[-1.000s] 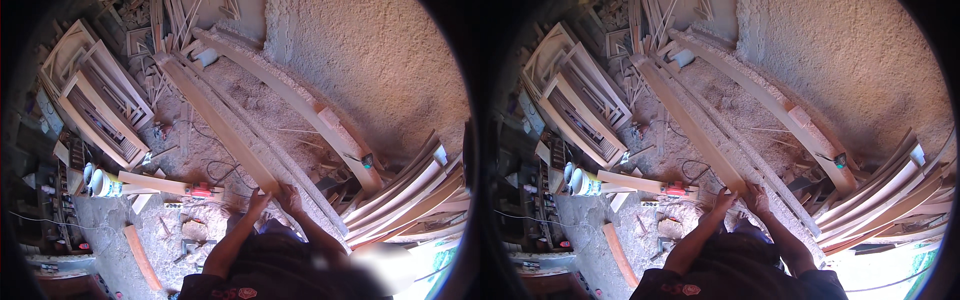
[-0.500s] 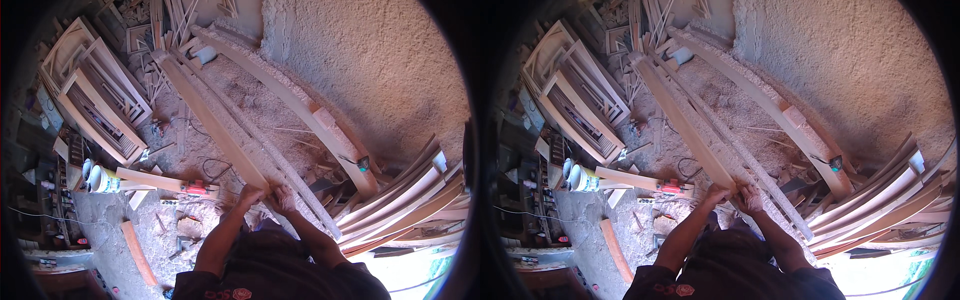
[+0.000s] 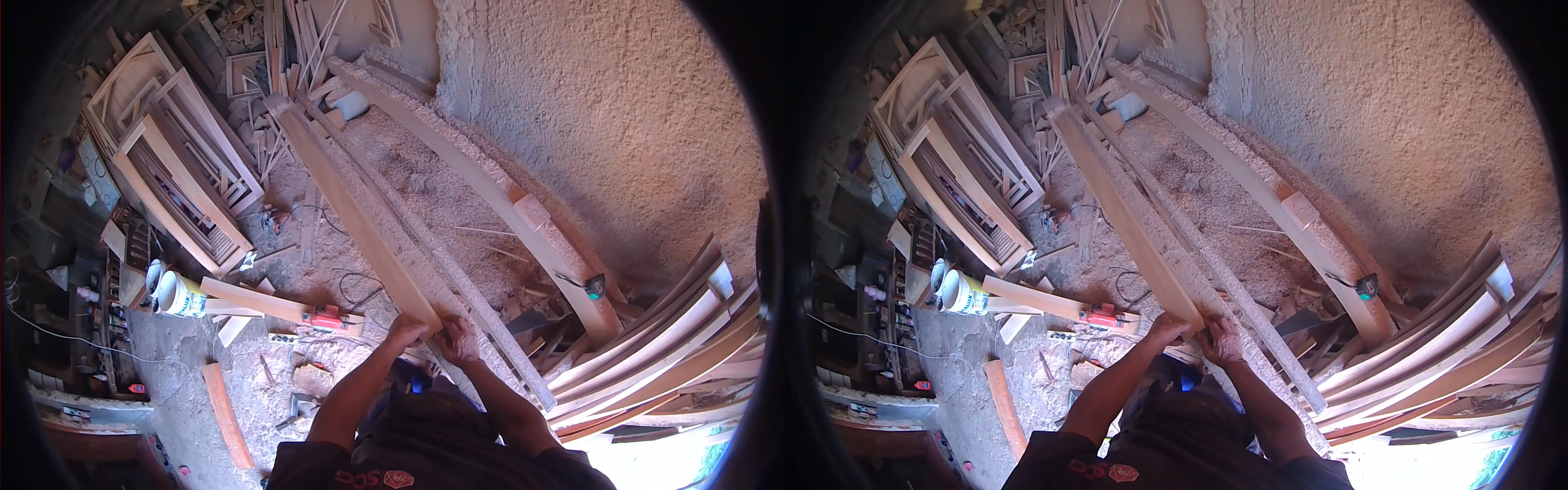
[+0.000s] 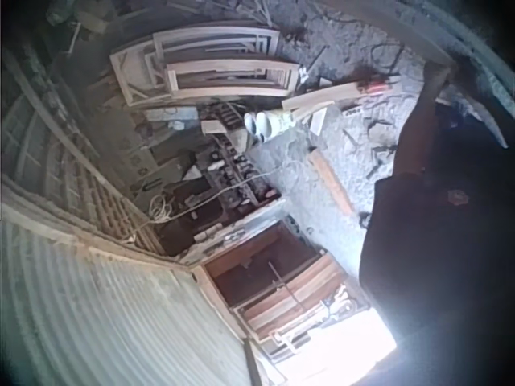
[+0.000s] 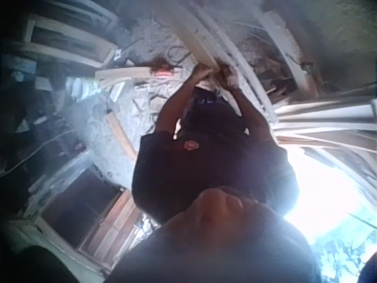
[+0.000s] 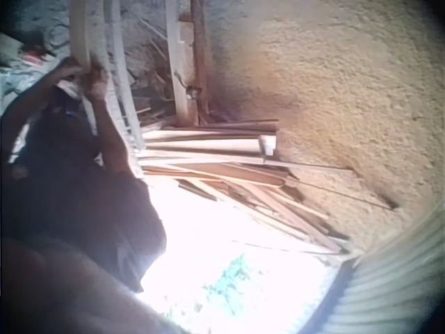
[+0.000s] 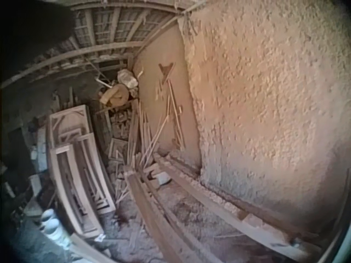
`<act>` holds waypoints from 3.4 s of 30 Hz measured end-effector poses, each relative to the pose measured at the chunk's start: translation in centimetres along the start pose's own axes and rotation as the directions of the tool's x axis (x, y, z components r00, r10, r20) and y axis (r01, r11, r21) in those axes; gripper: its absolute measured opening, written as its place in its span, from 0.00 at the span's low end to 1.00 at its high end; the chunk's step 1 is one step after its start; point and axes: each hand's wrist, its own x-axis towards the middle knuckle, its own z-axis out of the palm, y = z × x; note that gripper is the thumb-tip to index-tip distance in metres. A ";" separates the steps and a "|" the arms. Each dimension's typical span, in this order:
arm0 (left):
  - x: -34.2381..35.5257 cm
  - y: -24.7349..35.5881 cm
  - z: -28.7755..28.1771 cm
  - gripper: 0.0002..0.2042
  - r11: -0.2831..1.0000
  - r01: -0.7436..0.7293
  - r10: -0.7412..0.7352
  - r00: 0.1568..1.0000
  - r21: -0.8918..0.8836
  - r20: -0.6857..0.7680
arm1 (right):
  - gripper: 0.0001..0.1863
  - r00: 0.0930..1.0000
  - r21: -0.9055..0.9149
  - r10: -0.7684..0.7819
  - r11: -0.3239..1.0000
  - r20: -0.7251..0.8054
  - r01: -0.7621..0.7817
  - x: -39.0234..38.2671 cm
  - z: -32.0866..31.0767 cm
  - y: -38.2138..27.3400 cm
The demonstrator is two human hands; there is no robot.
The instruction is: The person selects a long wooden plank from a stack, measures it with a tape measure, and marks it with a pencil. They then use a red circular saw to cut the plank into smaller pieces, repeating the measuring and cutting process for several boards.
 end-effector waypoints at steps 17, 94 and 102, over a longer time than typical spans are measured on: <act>0.7 -1.2 -0.1 0.21 0.997 0.073 -0.073 0.997 -0.003 -0.017 | 0.13 0.998 0.090 0.000 0.996 -0.064 0.006 0.4 -0.6 -0.3; 0.3 -3.0 0.6 0.25 0.999 -0.003 -0.004 0.992 -0.054 -0.125 | 0.10 0.996 0.095 -0.001 0.995 -0.089 0.010 0.9 -0.4 -0.9; 0.3 -3.0 0.8 0.25 0.999 0.011 -0.016 0.993 -0.037 -0.119 | 0.11 0.996 0.101 -0.007 0.995 -0.084 0.016 0.9 -0.6 -0.9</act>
